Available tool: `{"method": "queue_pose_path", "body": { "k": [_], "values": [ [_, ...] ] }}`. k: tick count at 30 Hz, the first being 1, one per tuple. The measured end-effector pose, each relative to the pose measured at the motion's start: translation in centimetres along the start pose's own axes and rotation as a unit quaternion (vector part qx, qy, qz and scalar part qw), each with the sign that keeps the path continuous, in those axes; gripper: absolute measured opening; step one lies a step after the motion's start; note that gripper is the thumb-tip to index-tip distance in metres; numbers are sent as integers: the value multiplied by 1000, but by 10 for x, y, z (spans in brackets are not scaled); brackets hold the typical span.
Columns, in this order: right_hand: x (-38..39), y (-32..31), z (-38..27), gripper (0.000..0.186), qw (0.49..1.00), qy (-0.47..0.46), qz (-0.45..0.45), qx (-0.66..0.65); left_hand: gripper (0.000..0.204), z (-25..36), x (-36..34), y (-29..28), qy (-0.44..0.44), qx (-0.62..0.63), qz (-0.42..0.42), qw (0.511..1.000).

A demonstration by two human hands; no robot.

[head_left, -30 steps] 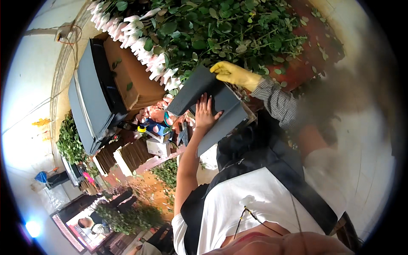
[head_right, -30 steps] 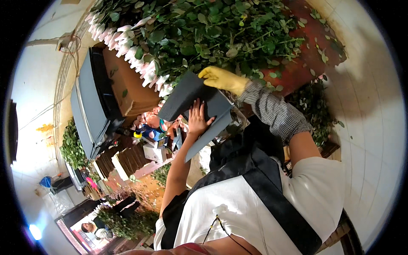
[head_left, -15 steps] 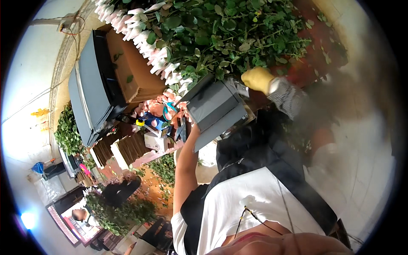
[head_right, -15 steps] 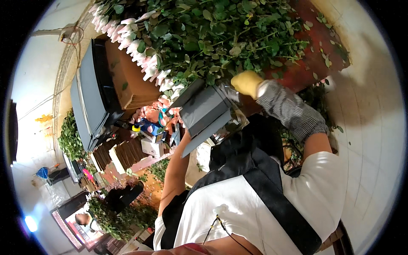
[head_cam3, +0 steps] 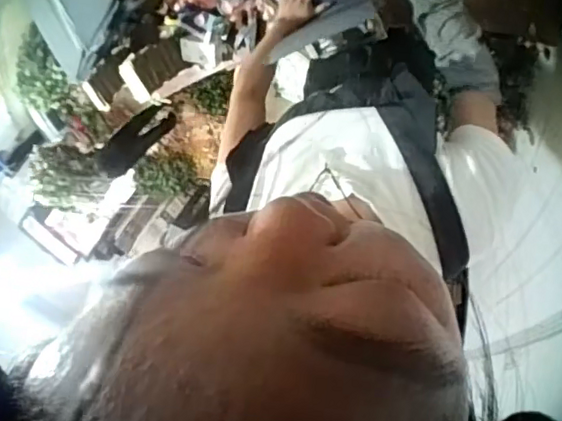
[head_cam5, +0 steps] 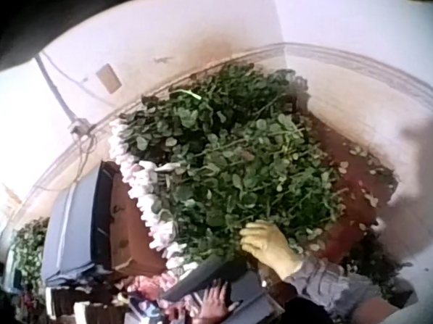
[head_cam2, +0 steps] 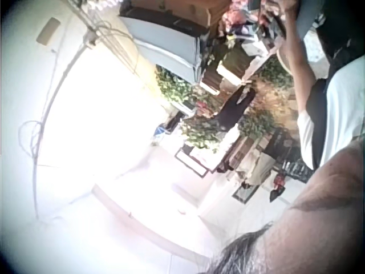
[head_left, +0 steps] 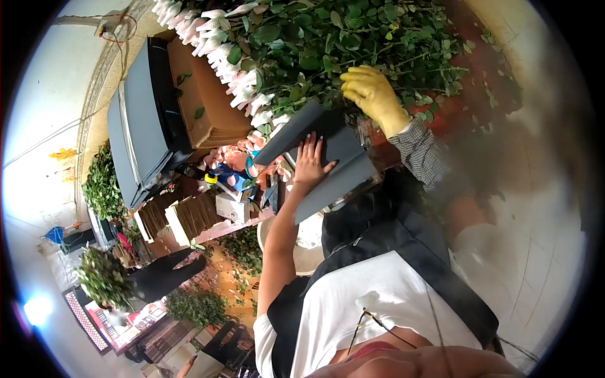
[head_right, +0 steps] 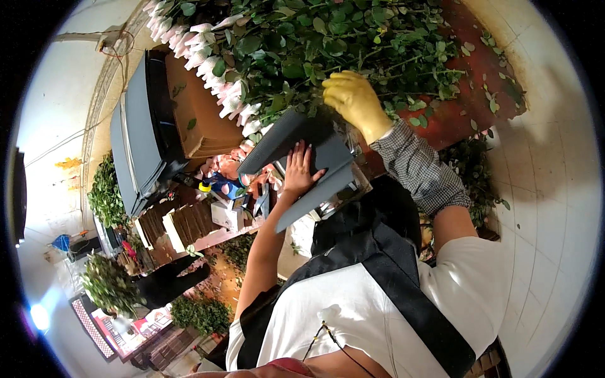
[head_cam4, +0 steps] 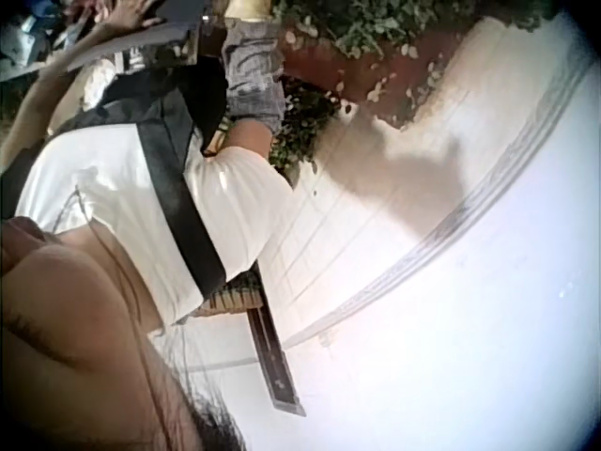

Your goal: The person picks up pink roses from a large pile and places them into a grey foam holder one by one to create a floral arrangement.

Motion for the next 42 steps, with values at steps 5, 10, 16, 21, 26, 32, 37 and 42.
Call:
{"method": "queue_pose_path", "body": {
  "k": [5,10,16,21,26,32,37,42],
  "values": [
    [-27,-51,-10,25,990,128,39,53,89,1,4,4,-23,16,15,999],
    [59,31,-33,51,702,223,-532,-418,90,4,-4,0,-23,20,7,1000],
    [66,-8,89,34,871,413,22,-266,92,-2,6,-1,-5,10,13,1000],
    [34,-19,-21,44,769,315,-504,-235,91,-6,13,1,-12,5,10,1000],
    [63,57,-72,83,633,91,-723,-261,86,-11,24,-4,-4,19,-7,1000],
    [110,68,-116,37,728,-159,-644,171,81,-15,32,-3,-15,19,20,1000],
    [70,55,-98,68,647,207,-649,-342,78,-16,31,-6,-11,-4,3,1000],
    [42,108,-58,86,750,36,-644,-147,77,-17,31,-8,-26,26,31,999]
  ]
}}
Point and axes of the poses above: each hand's wrist, its own x-axis away from the middle knuckle, its own y-axis out of the palm, z = x × y, the point moved 3 cm from there along -x, towards the middle knuckle, and after that the axes turned 4 degrees about z, right-handed, at the moved point
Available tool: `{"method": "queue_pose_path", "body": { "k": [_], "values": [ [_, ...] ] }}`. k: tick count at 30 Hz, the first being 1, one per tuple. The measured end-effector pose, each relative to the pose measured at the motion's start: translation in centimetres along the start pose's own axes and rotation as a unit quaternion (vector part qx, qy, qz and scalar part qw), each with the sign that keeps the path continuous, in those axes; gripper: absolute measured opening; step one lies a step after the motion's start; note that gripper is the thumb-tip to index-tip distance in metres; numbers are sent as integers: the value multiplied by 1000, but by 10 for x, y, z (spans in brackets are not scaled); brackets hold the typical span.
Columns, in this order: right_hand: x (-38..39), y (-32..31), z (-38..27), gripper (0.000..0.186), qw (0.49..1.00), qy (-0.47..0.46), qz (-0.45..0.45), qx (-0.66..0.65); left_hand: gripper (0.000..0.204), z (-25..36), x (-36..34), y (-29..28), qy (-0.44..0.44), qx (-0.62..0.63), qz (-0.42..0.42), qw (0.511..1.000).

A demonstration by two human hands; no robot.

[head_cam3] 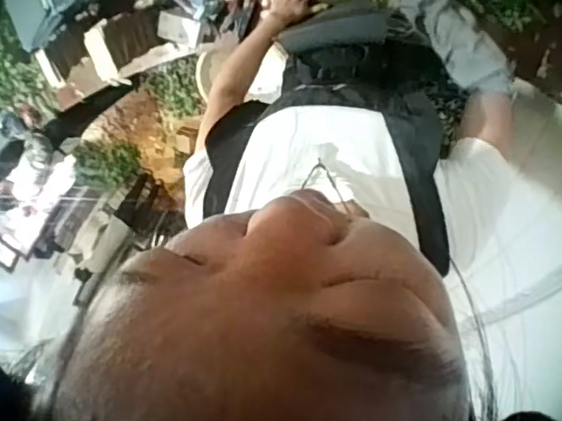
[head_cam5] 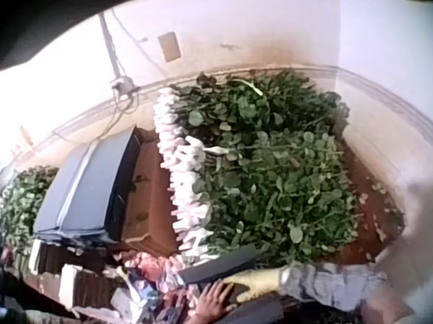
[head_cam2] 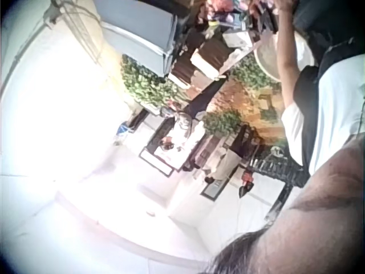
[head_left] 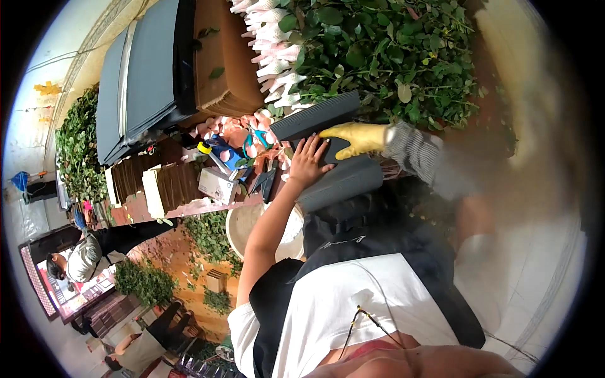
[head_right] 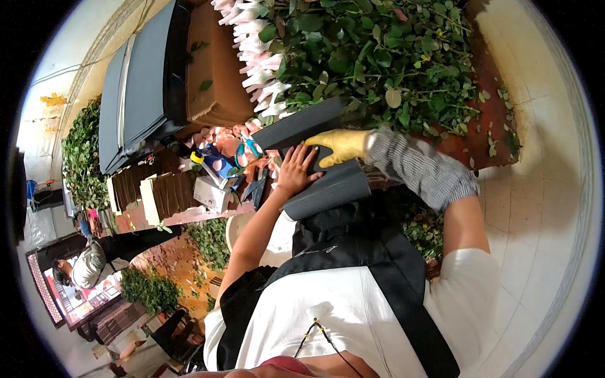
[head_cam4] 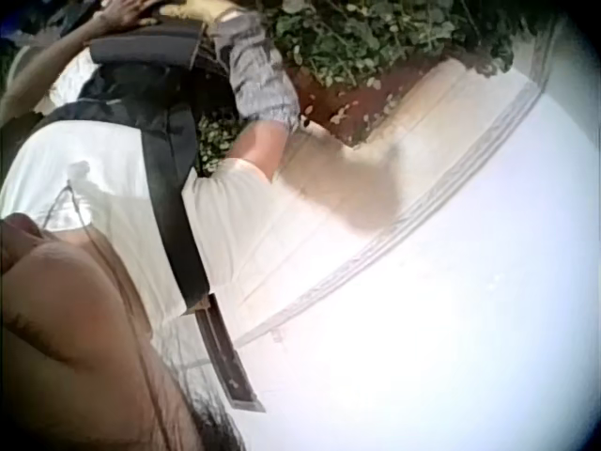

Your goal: The person picks up pink roses from a large pile and places them into a grey foam holder one by one to create a floral arrangement.

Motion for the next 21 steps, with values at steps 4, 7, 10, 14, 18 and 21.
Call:
{"method": "queue_pose_path", "body": {
  "k": [4,7,10,14,18,21],
  "values": [
    [-17,46,21,111,901,117,-54,415,67,-6,-1,-12,15,26,-29,999],
    [-7,60,47,111,922,65,3,382,31,-5,0,-37,-128,125,-169,969],
    [-7,57,39,104,917,87,13,389,37,34,-30,-124,-8,127,97,987],
    [-9,48,9,93,911,150,-39,382,38,22,-82,-122,-21,-53,120,991],
    [-11,46,5,87,911,104,-2,398,26,5,-88,-93,-43,-104,132,985],
    [-15,62,26,88,924,44,62,374,24,-1,-80,-92,-104,-5,68,992]
  ]
}}
Point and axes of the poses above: each hand's wrist, its own x-axis away from the middle knuckle, its own y-axis out of the palm, z = x × y, the point moved 3 cm from there along -x, towards the middle knuckle, and after that the axes turned 4 degrees about z, right-handed, at the moved point
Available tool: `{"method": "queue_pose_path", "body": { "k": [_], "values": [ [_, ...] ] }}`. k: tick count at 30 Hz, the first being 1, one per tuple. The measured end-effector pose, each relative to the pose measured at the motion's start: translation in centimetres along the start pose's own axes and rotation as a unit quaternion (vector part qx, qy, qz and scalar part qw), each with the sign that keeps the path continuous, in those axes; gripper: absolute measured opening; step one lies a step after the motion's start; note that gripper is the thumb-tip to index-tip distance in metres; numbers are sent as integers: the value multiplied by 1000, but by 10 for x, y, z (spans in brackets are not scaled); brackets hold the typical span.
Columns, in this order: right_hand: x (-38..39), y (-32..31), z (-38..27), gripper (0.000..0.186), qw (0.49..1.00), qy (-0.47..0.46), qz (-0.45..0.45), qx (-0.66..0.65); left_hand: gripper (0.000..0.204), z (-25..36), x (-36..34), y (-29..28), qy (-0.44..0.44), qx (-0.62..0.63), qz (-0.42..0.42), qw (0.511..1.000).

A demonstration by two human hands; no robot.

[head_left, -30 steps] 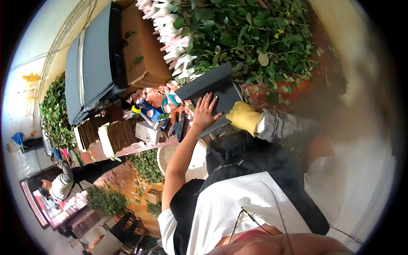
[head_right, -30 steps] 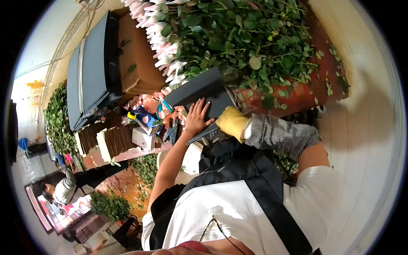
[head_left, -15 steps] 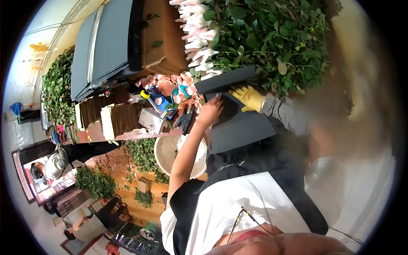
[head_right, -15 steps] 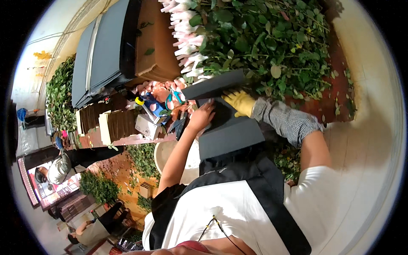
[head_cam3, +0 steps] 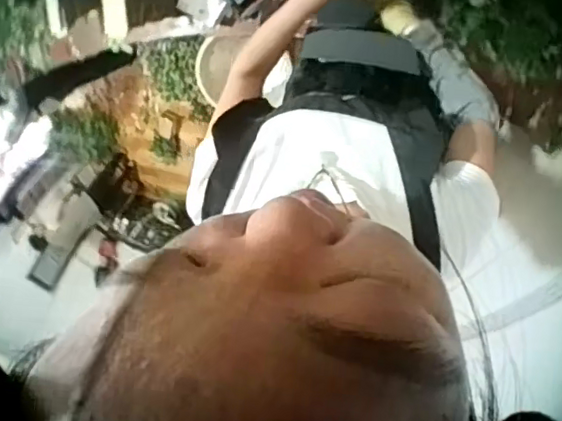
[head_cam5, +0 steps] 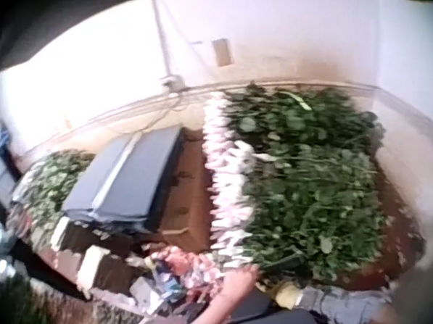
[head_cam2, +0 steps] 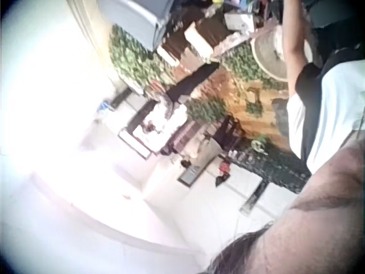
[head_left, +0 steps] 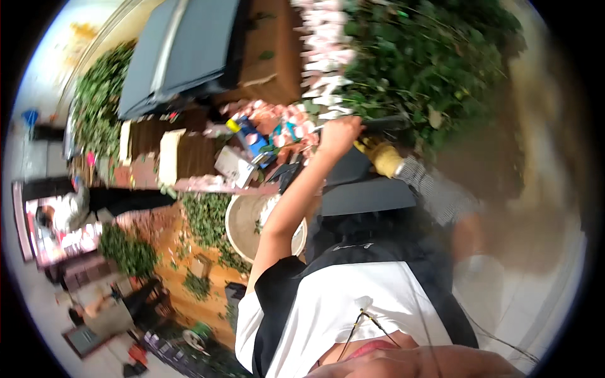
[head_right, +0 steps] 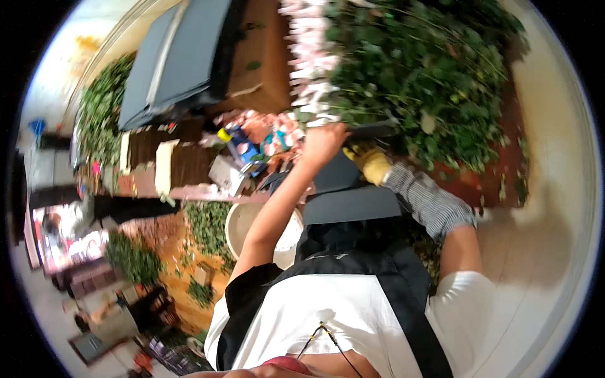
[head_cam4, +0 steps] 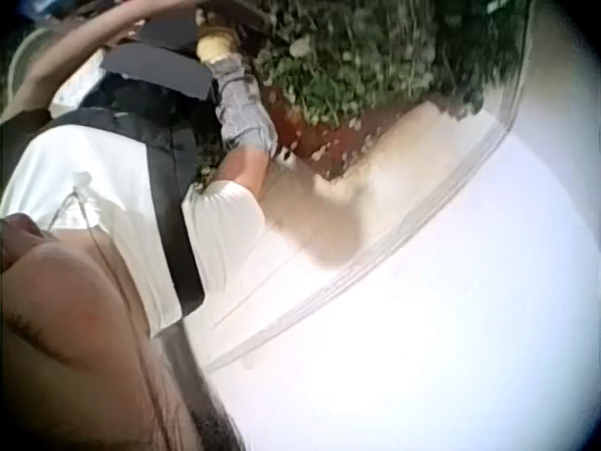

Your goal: The person picks up pink roses from a large pile and places them into a grey foam holder one by one to create a floral arrangement.

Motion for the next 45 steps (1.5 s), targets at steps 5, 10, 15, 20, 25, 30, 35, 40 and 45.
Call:
{"method": "queue_pose_path", "body": {
  "k": [5,10,15,20,25,30,35,40,45],
  "values": [
    [9,-1,8,103,998,33,-59,15,48,-27,48,-111,56,185,175,965],
    [1,-1,-4,107,996,20,-81,20,37,-223,172,-240,-319,-114,209,917],
    [-3,-4,-9,108,994,34,-102,26,79,-334,248,-258,-508,-174,-32,843],
    [1,-10,1,107,991,66,-112,0,94,-300,224,-262,-522,-201,145,816],
    [2,-11,-2,104,998,23,-48,30,101,-192,208,-256,-442,113,158,875],
    [5,-10,1,99,998,33,-58,1,52,-111,204,-117,-474,514,-128,703],
    [1,3,1,90,996,44,-77,11,36,-67,135,20,-430,649,-240,580],
    [-4,-6,1,97,984,44,-169,-34,29,-47,113,109,-380,408,-63,828],
    [-6,-14,27,41,965,35,49,-256,28,-41,106,114,-363,327,3,873]
  ]
}}
Point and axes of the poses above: each hand's wrist, its own x-axis away from the middle knuckle, its own y-axis out of the palm, z = x × y, the point moved 3 cm from there along -x, towards the middle knuckle, and after that the axes turned 4 degrees about z, right-handed, at the moved point
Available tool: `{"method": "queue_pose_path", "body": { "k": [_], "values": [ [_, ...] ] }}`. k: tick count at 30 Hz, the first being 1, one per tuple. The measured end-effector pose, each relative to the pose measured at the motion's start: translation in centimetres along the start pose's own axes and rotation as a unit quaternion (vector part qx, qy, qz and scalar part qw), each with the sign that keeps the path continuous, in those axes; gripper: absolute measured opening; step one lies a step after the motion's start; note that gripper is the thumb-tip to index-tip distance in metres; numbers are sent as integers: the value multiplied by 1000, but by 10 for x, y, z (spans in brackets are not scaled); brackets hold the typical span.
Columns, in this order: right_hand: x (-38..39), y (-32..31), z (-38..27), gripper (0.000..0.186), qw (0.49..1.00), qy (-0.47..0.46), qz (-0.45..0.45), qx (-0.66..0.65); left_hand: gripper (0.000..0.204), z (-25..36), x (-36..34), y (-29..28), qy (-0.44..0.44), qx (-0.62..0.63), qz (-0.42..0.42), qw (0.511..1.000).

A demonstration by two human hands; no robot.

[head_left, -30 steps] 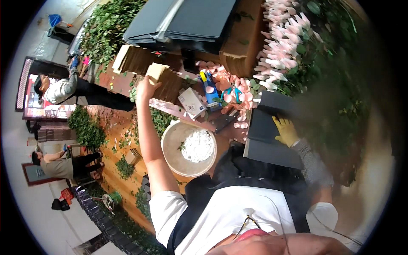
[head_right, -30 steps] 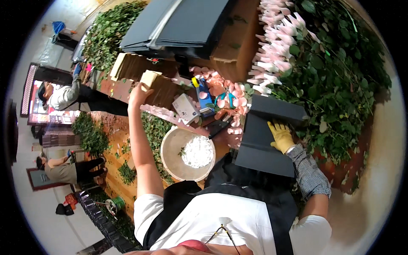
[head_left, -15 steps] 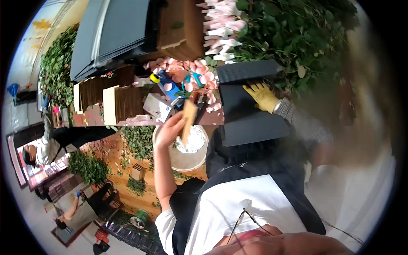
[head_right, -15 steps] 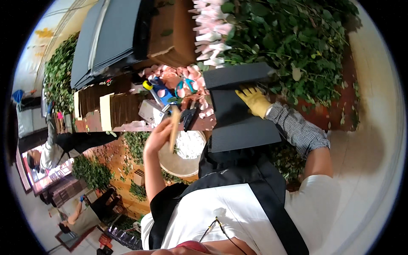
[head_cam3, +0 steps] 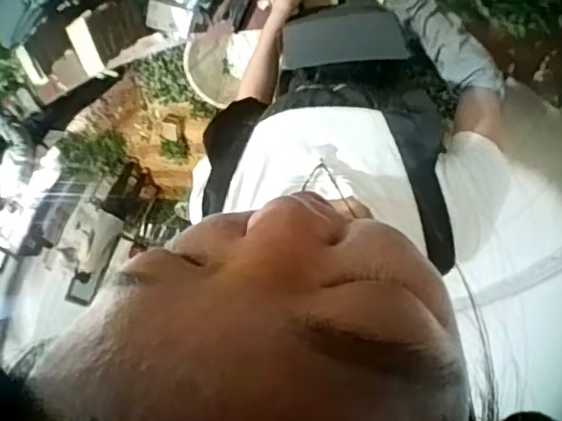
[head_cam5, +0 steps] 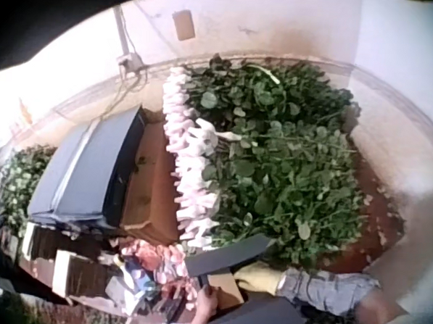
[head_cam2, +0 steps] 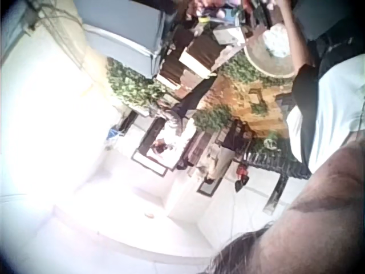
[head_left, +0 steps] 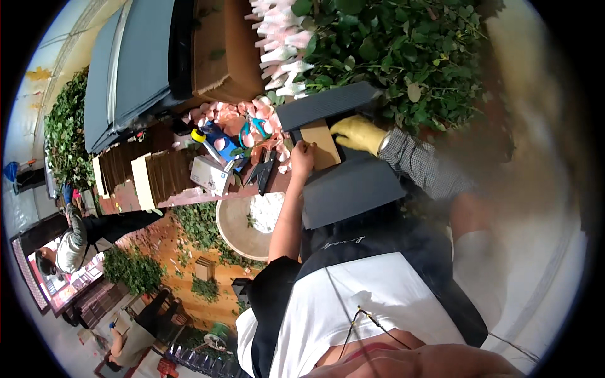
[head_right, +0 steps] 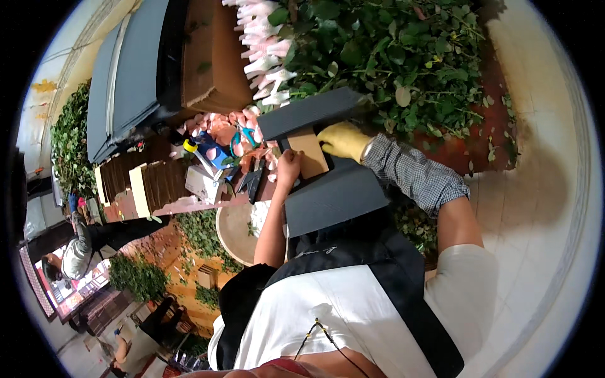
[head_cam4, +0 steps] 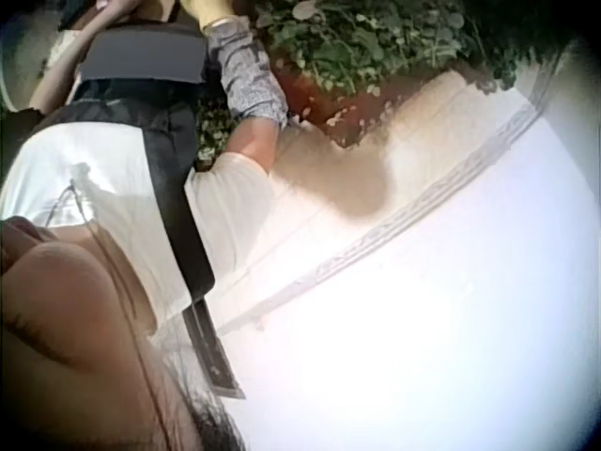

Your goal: The person picks up pink roses from a large pile and places them into a grey foam holder one by one to create a floral arrangement.

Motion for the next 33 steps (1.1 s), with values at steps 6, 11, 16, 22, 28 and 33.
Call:
{"method": "queue_pose_path", "body": {
  "k": [6,11,16,22,28,33],
  "values": [
    [-18,36,-37,86,970,-49,-97,217,38,-20,-6,-19,53,-109,-55,991],
    [-7,68,7,69,957,-57,-8,286,49,71,-4,-29,-132,-46,-390,910],
    [-20,49,-12,53,990,-16,-43,130,39,18,-30,-2,21,-100,-471,876],
    [44,-54,-57,52,876,-76,-165,-446,43,52,-6,-7,-48,-93,-442,891],
    [80,-8,-92,51,986,51,-114,114,43,13,-10,-8,-115,-17,-419,901],
    [103,-67,-56,48,813,-180,60,-551,45,-7,-11,-8,298,-132,-362,873]
  ]
}}
Point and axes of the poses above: each hand's wrist, its own x-axis away from the middle knuckle, its own y-axis out of the palm, z = x × y, the point moved 3 cm from there along -x, towards the middle knuckle, and after that the axes turned 4 degrees about z, right-handed, at the moved point
